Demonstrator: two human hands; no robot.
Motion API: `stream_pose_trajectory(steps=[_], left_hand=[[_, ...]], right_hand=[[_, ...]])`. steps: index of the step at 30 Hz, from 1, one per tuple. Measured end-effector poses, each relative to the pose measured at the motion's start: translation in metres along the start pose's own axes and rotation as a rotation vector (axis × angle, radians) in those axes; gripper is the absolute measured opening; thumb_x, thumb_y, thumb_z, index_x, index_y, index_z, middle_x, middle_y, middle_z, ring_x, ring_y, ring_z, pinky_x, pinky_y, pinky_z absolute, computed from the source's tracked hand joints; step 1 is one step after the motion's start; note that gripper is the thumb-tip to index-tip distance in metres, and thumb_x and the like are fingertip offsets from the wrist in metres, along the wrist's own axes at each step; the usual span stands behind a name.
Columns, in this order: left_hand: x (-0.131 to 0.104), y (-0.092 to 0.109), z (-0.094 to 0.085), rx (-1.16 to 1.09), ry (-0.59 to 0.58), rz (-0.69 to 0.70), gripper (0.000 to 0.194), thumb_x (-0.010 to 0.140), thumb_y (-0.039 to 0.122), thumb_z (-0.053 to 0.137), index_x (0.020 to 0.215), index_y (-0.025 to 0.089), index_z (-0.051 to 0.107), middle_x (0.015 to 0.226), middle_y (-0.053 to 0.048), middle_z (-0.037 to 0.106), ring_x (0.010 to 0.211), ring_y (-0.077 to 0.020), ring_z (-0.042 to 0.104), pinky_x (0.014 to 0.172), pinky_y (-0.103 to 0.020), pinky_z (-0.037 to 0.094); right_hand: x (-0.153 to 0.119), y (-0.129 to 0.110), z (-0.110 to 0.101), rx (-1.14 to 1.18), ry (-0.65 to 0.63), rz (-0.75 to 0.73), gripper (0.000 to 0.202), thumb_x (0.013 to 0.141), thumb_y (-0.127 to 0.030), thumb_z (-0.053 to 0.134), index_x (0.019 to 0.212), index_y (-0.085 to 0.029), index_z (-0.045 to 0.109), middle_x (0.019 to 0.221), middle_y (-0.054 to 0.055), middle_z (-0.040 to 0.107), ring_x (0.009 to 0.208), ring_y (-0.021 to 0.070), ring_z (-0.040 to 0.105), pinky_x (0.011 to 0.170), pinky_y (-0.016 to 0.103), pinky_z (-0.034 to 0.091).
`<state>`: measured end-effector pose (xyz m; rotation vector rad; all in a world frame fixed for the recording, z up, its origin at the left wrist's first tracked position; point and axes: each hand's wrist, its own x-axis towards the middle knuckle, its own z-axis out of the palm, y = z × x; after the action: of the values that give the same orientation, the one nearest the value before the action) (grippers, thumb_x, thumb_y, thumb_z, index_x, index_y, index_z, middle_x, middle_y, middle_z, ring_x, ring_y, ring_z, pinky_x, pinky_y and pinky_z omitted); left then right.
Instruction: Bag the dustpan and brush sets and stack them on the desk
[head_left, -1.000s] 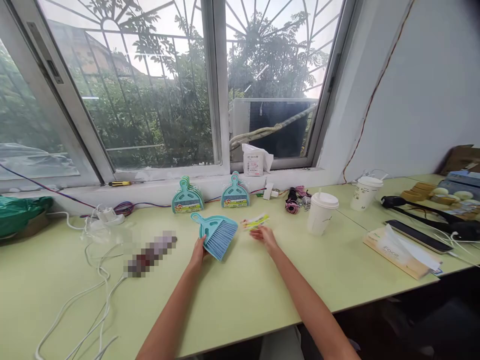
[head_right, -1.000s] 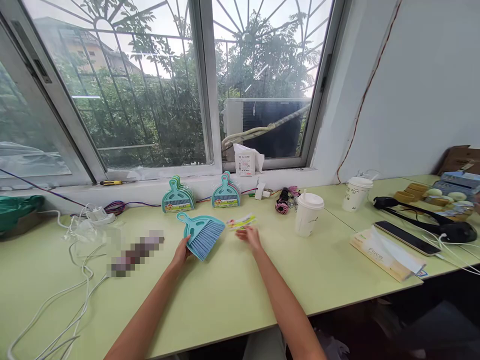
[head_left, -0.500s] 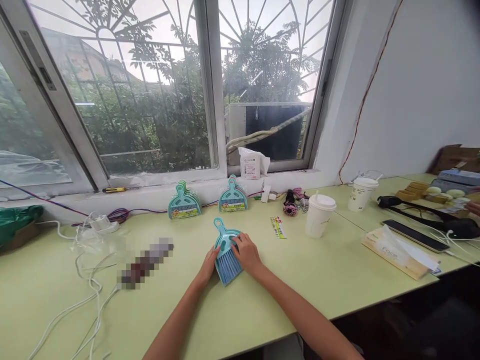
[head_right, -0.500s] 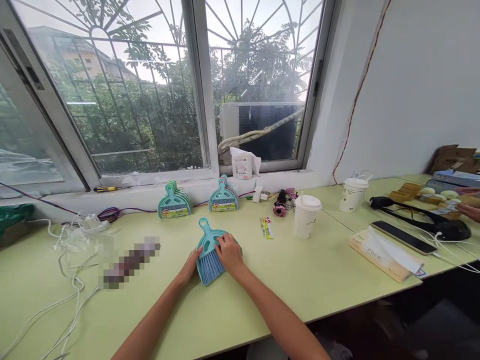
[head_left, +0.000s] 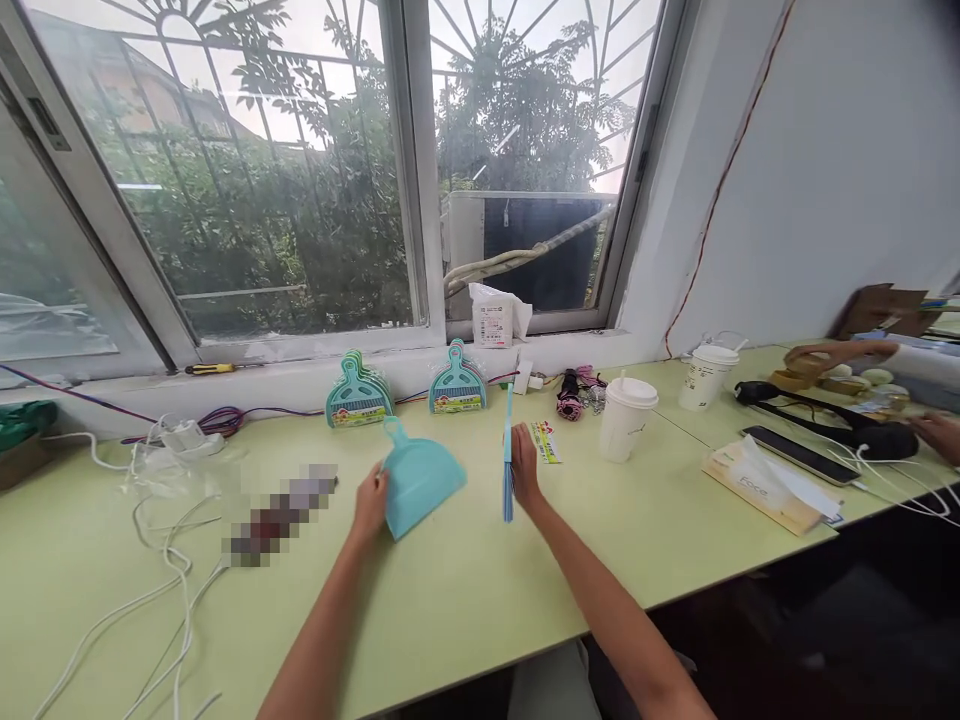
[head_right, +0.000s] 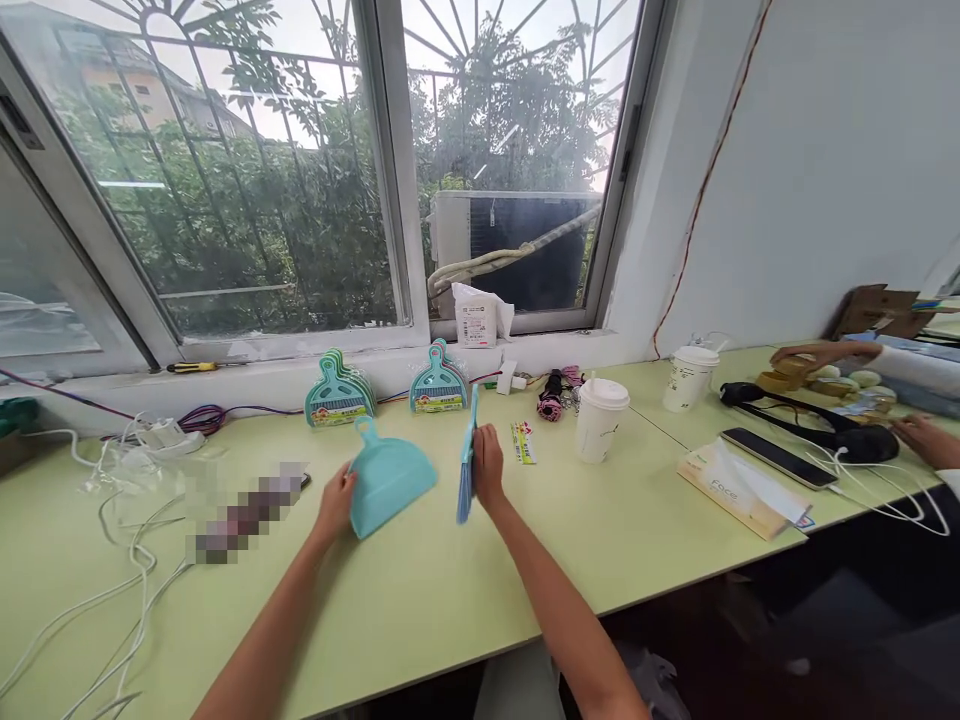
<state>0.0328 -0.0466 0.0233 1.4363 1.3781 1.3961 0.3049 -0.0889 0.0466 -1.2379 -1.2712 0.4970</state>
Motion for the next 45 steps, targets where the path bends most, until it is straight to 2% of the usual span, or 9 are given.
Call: stream_pose_trajectory(steps=[5,9,13,22,28,34,37,41,45], left_hand=[[0.012,-0.013,-0.037,0.412,0.045,-0.035,0.019,0.072,0.035,0.059,0.084,0.024,0.069,0.089,-0.010,0.067,0.099,-0.0330,0.056,0.084,-0.040,0.039],[0.006,-0.011,-0.037,0.531,0.083,0.028,0.026,0.072,0.044,0.058,0.079,0.022,0.069,0.095,-0.014,0.063,0.105,-0.0350,0.051,0.084,-0.041,0.039],[0.004,-0.010,-0.030,0.667,0.061,0.056,0.031,0.077,0.047,0.050,0.083,0.022,0.067,0.089,-0.013,0.063,0.097,-0.0313,0.055,0.079,-0.038,0.041],[0.001,-0.015,-0.023,0.869,-0.035,0.049,0.018,0.078,0.035,0.048,0.071,0.022,0.060,0.079,-0.011,0.067,0.081,-0.0285,0.060,0.066,-0.030,0.037],[-0.021,0.010,-0.001,0.813,-0.425,0.142,0.028,0.083,0.037,0.040,0.073,0.023,0.061,0.075,-0.008,0.066,0.072,-0.0239,0.059,0.065,-0.029,0.036],[-0.057,0.023,0.040,0.632,-0.723,0.476,0.030,0.085,0.025,0.035,0.078,0.021,0.065,0.081,-0.006,0.066,0.078,-0.0198,0.058,0.074,-0.028,0.039],[-0.061,0.028,0.040,0.804,-0.665,0.589,0.024,0.083,0.022,0.039,0.083,0.020,0.063,0.078,-0.006,0.063,0.073,-0.0183,0.057,0.070,-0.028,0.040],[-0.052,0.030,0.027,0.914,-0.488,0.835,0.035,0.077,0.026,0.056,0.111,0.020,0.055,0.109,-0.010,0.058,0.099,-0.0239,0.052,0.082,-0.034,0.041],[-0.044,0.020,0.025,1.028,-0.439,0.981,0.034,0.081,0.015,0.054,0.114,0.022,0.054,0.119,-0.010,0.054,0.108,-0.0243,0.049,0.088,-0.038,0.039]], right_hand=[[0.024,0.023,-0.035,-0.724,-0.071,-0.166,0.030,0.094,-0.031,0.035,0.082,-0.020,0.059,0.093,0.007,0.057,0.091,0.0192,0.051,0.076,0.028,0.037],[0.021,0.043,-0.031,-0.997,-0.239,-0.128,0.030,0.092,-0.026,0.038,0.086,-0.017,0.066,0.097,0.011,0.061,0.098,0.0216,0.051,0.073,0.029,0.036],[0.014,0.046,-0.020,-1.099,-0.258,-0.143,0.025,0.087,-0.035,0.049,0.088,-0.017,0.067,0.099,0.012,0.063,0.099,0.0243,0.051,0.081,0.035,0.033],[0.005,0.032,-0.011,-1.101,-0.386,-0.008,0.023,0.069,-0.034,0.064,0.082,-0.017,0.070,0.097,0.012,0.066,0.099,0.0268,0.052,0.083,0.037,0.029],[0.010,0.025,-0.016,-0.890,-0.376,0.099,0.017,0.070,-0.034,0.064,0.079,-0.020,0.069,0.096,0.007,0.066,0.099,0.0244,0.054,0.078,0.033,0.032],[-0.009,0.012,0.010,-0.712,-0.504,-0.212,0.014,0.072,-0.031,0.070,0.081,-0.022,0.067,0.101,0.003,0.063,0.103,0.0198,0.052,0.085,0.031,0.034],[-0.016,0.008,0.014,-0.661,-0.579,-0.294,0.013,0.073,-0.031,0.071,0.080,-0.021,0.066,0.103,0.003,0.063,0.103,0.0192,0.052,0.085,0.031,0.036],[-0.013,0.008,0.008,-0.598,-0.691,-0.275,0.016,0.073,-0.037,0.072,0.077,-0.023,0.067,0.100,0.001,0.064,0.099,0.0197,0.055,0.087,0.034,0.035],[-0.013,0.009,0.009,-0.566,-0.704,-0.269,0.015,0.073,-0.036,0.072,0.077,-0.023,0.067,0.099,0.001,0.066,0.100,0.0198,0.056,0.087,0.034,0.035]])
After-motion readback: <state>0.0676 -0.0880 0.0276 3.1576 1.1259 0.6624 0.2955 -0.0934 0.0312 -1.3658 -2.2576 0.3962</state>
